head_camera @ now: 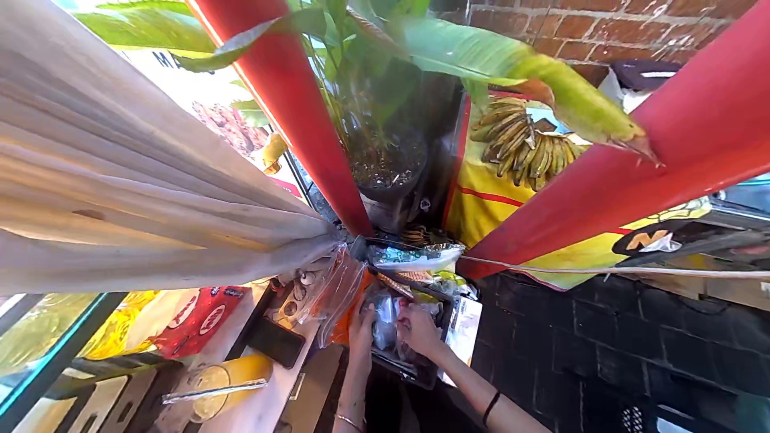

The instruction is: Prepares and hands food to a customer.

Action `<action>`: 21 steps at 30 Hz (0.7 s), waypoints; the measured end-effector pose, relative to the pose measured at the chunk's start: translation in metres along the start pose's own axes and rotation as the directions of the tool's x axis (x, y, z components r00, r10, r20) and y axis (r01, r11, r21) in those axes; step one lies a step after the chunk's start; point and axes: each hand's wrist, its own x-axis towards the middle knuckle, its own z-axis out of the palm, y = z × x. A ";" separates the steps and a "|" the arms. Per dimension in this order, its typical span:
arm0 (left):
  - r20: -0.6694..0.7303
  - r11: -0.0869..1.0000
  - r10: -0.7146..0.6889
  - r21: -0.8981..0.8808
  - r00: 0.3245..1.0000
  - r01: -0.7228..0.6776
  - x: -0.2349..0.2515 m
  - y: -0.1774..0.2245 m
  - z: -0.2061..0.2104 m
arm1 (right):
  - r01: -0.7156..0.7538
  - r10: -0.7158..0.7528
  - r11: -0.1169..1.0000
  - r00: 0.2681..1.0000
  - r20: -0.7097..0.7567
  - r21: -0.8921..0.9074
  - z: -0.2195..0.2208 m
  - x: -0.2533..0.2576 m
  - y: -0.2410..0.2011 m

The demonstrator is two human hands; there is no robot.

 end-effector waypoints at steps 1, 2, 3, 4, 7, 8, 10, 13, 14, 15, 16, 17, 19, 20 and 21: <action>-0.006 0.993 0.101 0.069 0.995 -0.100 -0.004 -0.010 -0.001 | -0.022 0.022 0.999 1.000 -0.001 0.039 -0.006 0.001 0.000; -0.009 0.972 0.167 0.168 0.986 -0.163 -0.010 -0.019 -0.002 | -0.057 0.058 0.998 0.998 -0.012 0.009 -0.013 -0.002 -0.004; -0.019 0.936 0.194 0.304 0.981 -0.179 -0.015 -0.024 0.000 | -0.095 0.094 0.994 0.995 -0.030 -0.059 -0.022 -0.004 -0.010; -0.030 0.882 0.184 0.446 0.982 -0.152 -0.018 -0.026 0.005 | -0.101 0.095 0.990 0.993 -0.064 -0.095 -0.029 -0.006 -0.015; -0.036 0.617 -0.018 0.786 0.999 0.039 -0.012 -0.018 0.027 | 0.103 -0.083 0.984 0.987 -0.140 0.143 -0.026 -0.010 -0.016; -0.026 0.511 -0.086 0.857 0.996 0.066 -0.006 -0.015 0.033 | 0.140 -0.122 0.953 0.989 -0.080 0.270 -0.023 -0.009 -0.015; 0.011 0.433 -0.187 0.898 0.982 0.072 0.009 -0.009 0.032 | 0.071 -0.112 0.951 0.986 0.123 0.301 -0.020 -0.006 -0.008; 0.064 0.564 -0.149 0.825 0.987 0.031 0.022 -0.002 0.016 | -0.041 0.049 0.998 0.970 0.236 -0.039 -0.034 -0.006 0.001; 0.058 0.639 -0.131 0.768 0.990 0.040 0.022 -0.001 0.009 | -0.077 0.113 0.987 0.959 0.258 -0.143 -0.039 -0.006 -0.001; 0.044 0.724 -0.126 0.687 0.991 0.062 0.022 -0.004 0.002 | -0.100 0.156 0.974 0.947 0.281 -0.203 -0.041 -0.007 -0.002; 0.028 0.807 -0.147 0.581 0.989 0.104 0.022 -0.007 -0.003 | -0.115 0.184 0.966 0.935 0.303 -0.231 -0.041 -0.008 -0.004; 0.014 0.880 -0.185 0.447 0.983 0.160 0.023 -0.008 -0.004 | -0.124 0.197 0.965 0.924 0.327 -0.232 -0.042 -0.004 -0.005; 0.039 0.949 -0.291 0.140 0.956 0.283 0.023 -0.002 -0.005 | -0.174 0.209 0.977 0.898 0.386 -0.123 -0.039 0.008 -0.006; 0.061 0.940 -0.342 0.004 0.938 0.342 0.021 0.003 -0.005 | -0.210 0.202 0.977 0.898 0.391 -0.022 -0.036 0.015 -0.002; 0.073 0.920 -0.370 -0.108 0.926 0.376 0.021 0.007 -0.004 | -0.247 0.199 0.965 0.911 0.362 0.092 -0.032 0.020 0.000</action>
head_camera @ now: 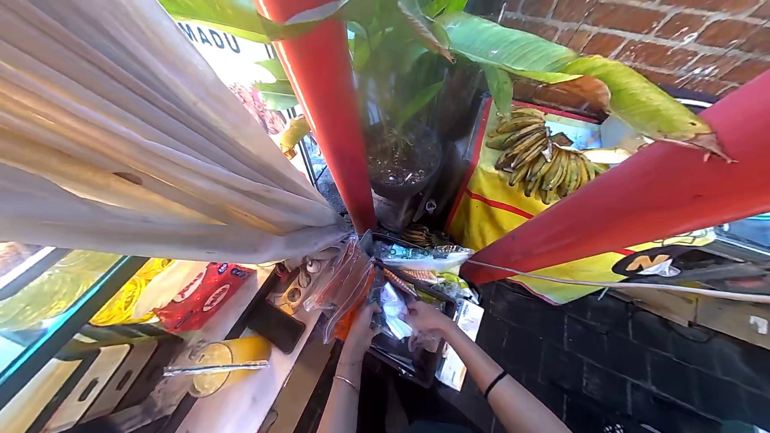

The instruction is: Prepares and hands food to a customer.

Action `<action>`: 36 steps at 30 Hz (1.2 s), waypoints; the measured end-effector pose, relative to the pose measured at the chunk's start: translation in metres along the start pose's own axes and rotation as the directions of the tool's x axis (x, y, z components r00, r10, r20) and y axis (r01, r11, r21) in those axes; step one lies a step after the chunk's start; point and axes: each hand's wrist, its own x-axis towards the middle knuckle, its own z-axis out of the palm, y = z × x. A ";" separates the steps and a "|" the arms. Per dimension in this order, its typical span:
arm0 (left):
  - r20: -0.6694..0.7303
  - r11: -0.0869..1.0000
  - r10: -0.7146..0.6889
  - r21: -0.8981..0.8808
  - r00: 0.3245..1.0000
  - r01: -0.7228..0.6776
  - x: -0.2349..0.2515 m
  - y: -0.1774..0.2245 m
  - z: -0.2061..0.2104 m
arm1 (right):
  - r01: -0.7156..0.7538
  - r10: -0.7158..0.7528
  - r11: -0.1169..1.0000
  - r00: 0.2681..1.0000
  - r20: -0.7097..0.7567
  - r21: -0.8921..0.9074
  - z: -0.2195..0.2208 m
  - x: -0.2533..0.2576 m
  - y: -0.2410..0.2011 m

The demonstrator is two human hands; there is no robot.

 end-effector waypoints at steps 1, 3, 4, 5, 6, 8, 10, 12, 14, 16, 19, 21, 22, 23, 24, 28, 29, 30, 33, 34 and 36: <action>0.013 0.994 -0.014 -0.105 1.000 0.016 -0.002 0.004 0.002 | 0.003 0.006 0.991 0.998 -0.067 0.137 0.002 0.002 0.000; 0.078 0.967 0.003 -0.256 0.997 0.018 -0.007 0.005 0.007 | 0.036 0.077 0.914 0.962 -0.261 0.405 0.009 -0.001 -0.002; 0.117 0.955 0.015 -0.295 0.993 0.020 -0.009 0.001 0.010 | 0.058 0.122 0.876 0.934 -0.336 0.478 0.013 -0.003 -0.002; 0.140 0.950 0.019 -0.311 0.990 0.026 -0.012 -0.006 0.016 | 0.072 0.147 0.872 0.905 -0.399 0.485 0.016 -0.005 -0.003; 0.136 0.950 0.021 -0.311 0.990 0.023 -0.016 -0.015 0.023 | 0.079 0.148 0.893 0.878 -0.455 0.442 0.019 -0.009 -0.005; 0.120 0.947 0.015 -0.320 0.993 0.024 -0.027 -0.034 0.037 | 0.073 0.127 0.935 0.844 -0.522 0.346 0.027 -0.011 -0.008; 0.050 0.930 -0.030 -0.364 0.998 0.046 -0.034 -0.048 0.050 | 0.061 0.117 0.952 0.831 -0.544 0.298 0.033 -0.013 -0.009; -0.008 0.918 -0.083 -0.389 0.997 0.073 -0.036 -0.051 0.052 | 0.066 0.097 0.947 0.875 -0.474 0.316 0.030 -0.021 -0.010; -0.047 0.917 -0.114 -0.390 0.992 0.087 -0.035 -0.048 0.045 | 0.184 -0.018 0.893 0.927 -0.374 0.412 0.031 -0.025 -0.006; -0.052 0.935 -0.114 -0.343 0.992 0.089 -0.033 -0.044 0.039 | 0.265 -0.114 0.847 0.937 -0.329 0.461 0.029 -0.034 -0.008; 0.051 0.950 -0.118 -0.284 0.992 0.127 -0.045 -0.040 0.037 | 0.246 -0.092 0.914 0.900 -0.426 0.323 0.017 -0.047 -0.015; 0.126 0.947 -0.104 -0.291 0.987 0.137 -0.054 -0.039 0.034 | 0.198 -0.106 0.965 0.895 -0.433 0.174 0.008 -0.056 -0.021; 0.155 0.943 -0.076 -0.310 0.985 0.122 -0.057 -0.040 0.032 | 0.183 -0.132 0.979 0.900 -0.415 0.087 0.006 -0.060 -0.024; 0.164 0.934 -0.034 -0.345 0.986 0.090 -0.057 -0.043 0.030 | 0.175 -0.162 0.984 0.910 -0.382 0.002 0.004 -0.065 -0.025; 0.153 0.920 0.009 -0.388 0.988 0.052 -0.056 -0.046 0.029 | 0.176 -0.191 0.982 0.919 -0.345 -0.075 0.004 -0.069 -0.026; 0.113 0.905 0.070 -0.426 0.991 -0.015 -0.056 -0.043 0.025 | 0.238 -0.306 0.947 0.872 -0.382 -0.214 0.011 -0.078 -0.026; 0.128 0.913 0.073 -0.409 0.989 -0.014 -0.058 -0.040 0.024 | 0.268 -0.329 0.943 0.842 -0.427 -0.198 0.012 -0.077 -0.023; 0.145 0.923 0.074 -0.385 0.987 -0.013 -0.061 -0.038 0.022 | 0.287 -0.334 0.943 0.825 -0.456 -0.171 0.011 -0.076 -0.021; 0.148 0.966 0.063 -0.257 0.987 -0.023 -0.066 -0.037 0.019 | 0.294 -0.319 0.947 0.829 -0.459 -0.127 0.005 -0.072 -0.019; 0.126 0.979 0.073 -0.200 0.989 -0.046 -0.067 -0.037 0.020 | 0.282 -0.306 0.952 0.839 -0.451 -0.122 0.004 -0.070 -0.020; 0.049 0.986 0.118 -0.125 0.992 -0.111 -0.066 -0.039 0.022 | 0.265 -0.294 0.956 0.845 -0.446 -0.127 0.003 -0.066 -0.022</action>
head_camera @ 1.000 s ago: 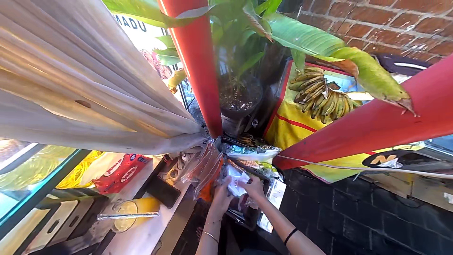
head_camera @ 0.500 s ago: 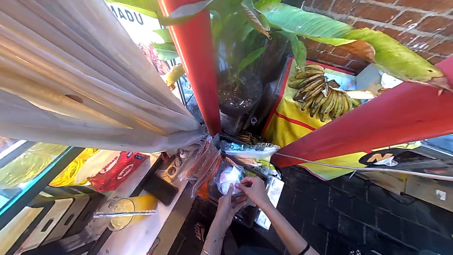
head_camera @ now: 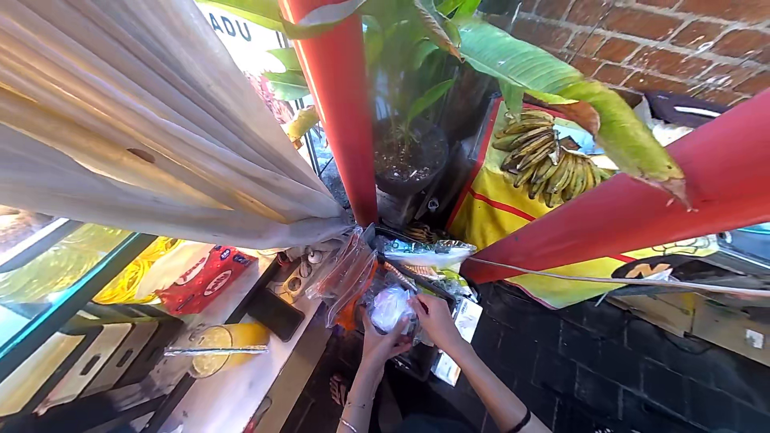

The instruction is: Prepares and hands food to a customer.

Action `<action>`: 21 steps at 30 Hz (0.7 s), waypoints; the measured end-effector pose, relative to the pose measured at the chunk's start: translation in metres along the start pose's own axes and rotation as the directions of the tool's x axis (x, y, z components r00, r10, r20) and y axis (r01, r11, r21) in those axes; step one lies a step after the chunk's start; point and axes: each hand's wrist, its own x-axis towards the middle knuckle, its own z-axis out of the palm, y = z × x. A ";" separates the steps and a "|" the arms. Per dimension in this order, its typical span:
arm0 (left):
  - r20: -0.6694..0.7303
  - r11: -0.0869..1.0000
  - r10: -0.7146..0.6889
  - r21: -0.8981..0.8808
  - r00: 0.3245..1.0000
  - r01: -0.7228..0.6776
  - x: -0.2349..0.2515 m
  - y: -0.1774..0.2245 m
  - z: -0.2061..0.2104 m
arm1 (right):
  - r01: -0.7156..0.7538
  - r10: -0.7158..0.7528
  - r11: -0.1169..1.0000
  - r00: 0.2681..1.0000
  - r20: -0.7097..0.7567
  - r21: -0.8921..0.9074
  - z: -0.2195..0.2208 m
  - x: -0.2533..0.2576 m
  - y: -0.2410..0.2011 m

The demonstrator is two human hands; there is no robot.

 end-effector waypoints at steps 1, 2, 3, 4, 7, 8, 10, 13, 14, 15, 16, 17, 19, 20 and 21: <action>-0.047 0.999 0.029 0.017 0.998 -0.028 0.002 -0.001 0.001 | 0.001 -0.001 1.000 1.000 -0.008 0.026 0.002 0.002 0.001; -0.098 0.998 0.052 0.028 0.994 -0.049 0.005 -0.002 0.001 | -0.011 0.012 0.997 1.000 -0.008 0.081 0.004 0.004 0.002; -0.142 0.997 0.065 0.039 0.988 -0.061 0.008 -0.004 0.002 | -0.035 0.035 0.986 0.999 0.002 0.161 0.007 0.005 0.004; -0.169 0.997 0.069 0.057 0.983 -0.060 0.012 -0.004 0.002 | -0.062 0.059 0.966 0.998 0.019 0.250 0.009 0.007 0.007; -0.172 0.988 0.038 0.154 0.984 -0.011 0.015 -0.002 -0.001 | -0.091 0.091 0.925 0.996 0.017 0.368 0.014 0.006 0.007; -0.141 0.982 0.000 0.188 0.990 0.026 0.013 0.002 -0.002 | -0.084 0.084 0.936 0.996 0.015 0.342 0.012 0.005 0.004; -0.075 0.947 -0.054 0.311 0.996 0.075 0.009 0.003 -0.008 | -0.072 0.071 0.962 0.997 0.015 0.264 0.006 0.002 -0.002; -0.071 0.807 0.014 0.590 0.997 0.030 0.012 -0.003 -0.017 | -0.108 0.104 0.960 0.994 0.031 0.257 0.008 0.001 0.004; -0.080 0.750 0.097 0.661 0.992 -0.020 0.013 -0.004 -0.018 | -0.122 0.114 0.954 0.992 0.045 0.274 0.009 0.003 0.009; -0.082 0.709 0.198 0.700 0.977 -0.085 0.013 -0.003 -0.018 | -0.134 0.119 0.947 0.990 0.071 0.292 0.009 0.005 0.013; -0.073 0.683 0.314 0.710 0.947 -0.171 0.013 -0.002 -0.017 | -0.144 0.117 0.939 0.988 0.104 0.312 0.010 0.007 0.017; -0.052 0.668 0.426 0.692 0.903 -0.275 0.012 -0.003 -0.017 | -0.154 0.113 0.927 0.984 0.136 0.343 0.011 0.008 0.020; 0.009 0.644 0.545 0.636 0.839 -0.425 0.016 -0.004 -0.015 | -0.168 0.104 0.888 0.980 0.169 0.427 0.014 0.008 0.022; 0.037 0.624 0.559 0.639 0.828 -0.450 0.019 -0.005 -0.014 | -0.172 0.110 0.867 0.981 0.157 0.468 0.016 0.006 0.022; 0.056 0.604 0.566 0.651 0.823 -0.459 0.022 -0.007 -0.014 | -0.172 0.126 0.854 0.984 0.126 0.490 0.017 0.004 0.022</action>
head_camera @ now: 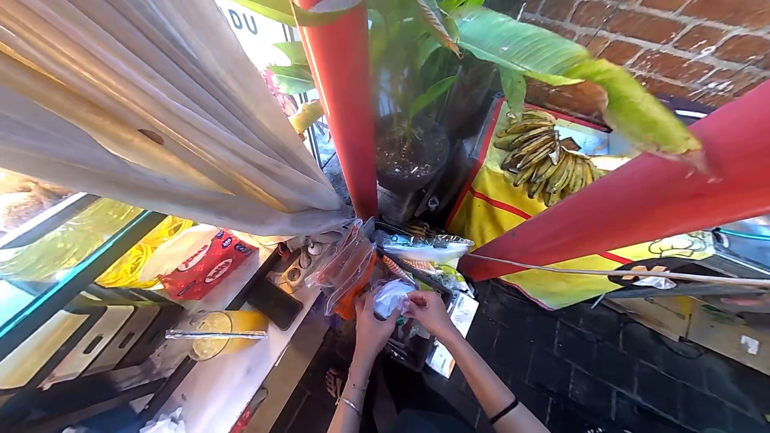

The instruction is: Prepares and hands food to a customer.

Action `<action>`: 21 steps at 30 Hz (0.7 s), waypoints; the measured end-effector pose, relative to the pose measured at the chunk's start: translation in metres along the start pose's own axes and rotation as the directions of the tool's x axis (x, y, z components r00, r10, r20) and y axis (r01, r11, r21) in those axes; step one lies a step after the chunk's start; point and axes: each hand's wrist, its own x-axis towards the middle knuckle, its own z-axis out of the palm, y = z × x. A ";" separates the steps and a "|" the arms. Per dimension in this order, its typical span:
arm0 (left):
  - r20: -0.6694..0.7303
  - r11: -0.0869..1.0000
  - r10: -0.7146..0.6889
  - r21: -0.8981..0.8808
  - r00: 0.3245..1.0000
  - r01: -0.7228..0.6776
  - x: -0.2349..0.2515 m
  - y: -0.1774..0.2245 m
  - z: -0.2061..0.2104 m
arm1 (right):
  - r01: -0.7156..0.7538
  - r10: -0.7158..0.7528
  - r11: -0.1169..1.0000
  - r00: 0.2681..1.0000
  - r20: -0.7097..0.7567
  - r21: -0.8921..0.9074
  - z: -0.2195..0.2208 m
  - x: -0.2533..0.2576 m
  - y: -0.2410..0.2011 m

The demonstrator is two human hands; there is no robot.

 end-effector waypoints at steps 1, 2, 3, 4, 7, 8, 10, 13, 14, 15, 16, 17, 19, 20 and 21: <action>0.001 1.000 0.000 0.025 1.000 0.000 0.003 -0.002 0.003 | 0.004 -0.004 1.000 0.999 -0.048 0.007 0.000 -0.001 -0.001; -0.002 0.998 -0.026 0.057 1.000 0.026 0.007 -0.004 0.006 | 0.007 -0.008 1.000 0.996 -0.085 -0.005 -0.001 -0.001 -0.001; -0.002 0.993 -0.073 0.094 0.997 0.073 0.011 -0.004 0.008 | 0.014 -0.018 0.999 0.996 -0.090 -0.038 -0.004 0.000 -0.001; 0.007 0.985 -0.117 0.129 0.993 0.115 0.015 -0.002 0.011 | 0.023 -0.028 0.996 0.998 -0.051 -0.087 -0.007 0.001 0.000; 0.078 0.950 -0.217 0.246 0.973 0.193 0.022 0.004 0.023 | 0.072 -0.028 0.958 0.987 0.158 -0.278 -0.013 0.000 -0.001; 0.088 0.925 -0.261 0.308 0.961 0.223 0.024 0.004 0.028 | 0.096 -0.035 0.939 0.982 0.185 -0.331 -0.013 -0.003 -0.004; 0.083 0.854 -0.346 0.441 0.935 0.277 0.029 0.003 0.036 | 0.121 -0.080 0.929 0.988 0.130 -0.351 -0.015 -0.014 -0.014; 0.092 0.744 -0.404 0.612 0.910 0.268 0.034 0.000 0.046 | 0.206 -0.198 0.978 0.960 -0.199 0.024 -0.031 -0.038 -0.028; 0.092 0.704 -0.415 0.663 0.905 0.256 0.036 0.000 0.050 | 0.257 -0.190 0.948 0.930 -0.314 0.189 -0.041 -0.048 -0.039; 0.093 0.666 -0.424 0.706 0.901 0.241 0.037 0.001 0.054 | 0.301 -0.163 0.895 0.907 -0.387 0.329 -0.052 -0.057 -0.052; 0.109 0.637 -0.440 0.737 0.891 0.224 0.038 0.003 0.056 | 0.328 -0.142 0.842 0.901 -0.411 0.428 -0.066 -0.066 -0.064; 0.152 0.625 -0.465 0.754 0.872 0.202 0.037 0.006 0.055 | 0.332 -0.130 0.806 0.907 -0.401 0.491 -0.080 -0.075 -0.074; 0.279 0.680 -0.487 0.716 0.828 0.159 0.033 0.017 0.041 | 0.295 -0.137 0.824 0.932 -0.335 0.484 -0.101 -0.088 -0.095; 0.342 0.761 -0.432 0.635 0.835 0.133 0.028 0.022 0.026 | 0.272 -0.162 0.848 0.950 -0.266 0.455 -0.108 -0.092 -0.103; 0.365 0.871 -0.295 0.483 0.883 0.091 0.019 0.023 0.009 | 0.249 -0.189 0.864 0.966 -0.177 0.438 -0.111 -0.095 -0.110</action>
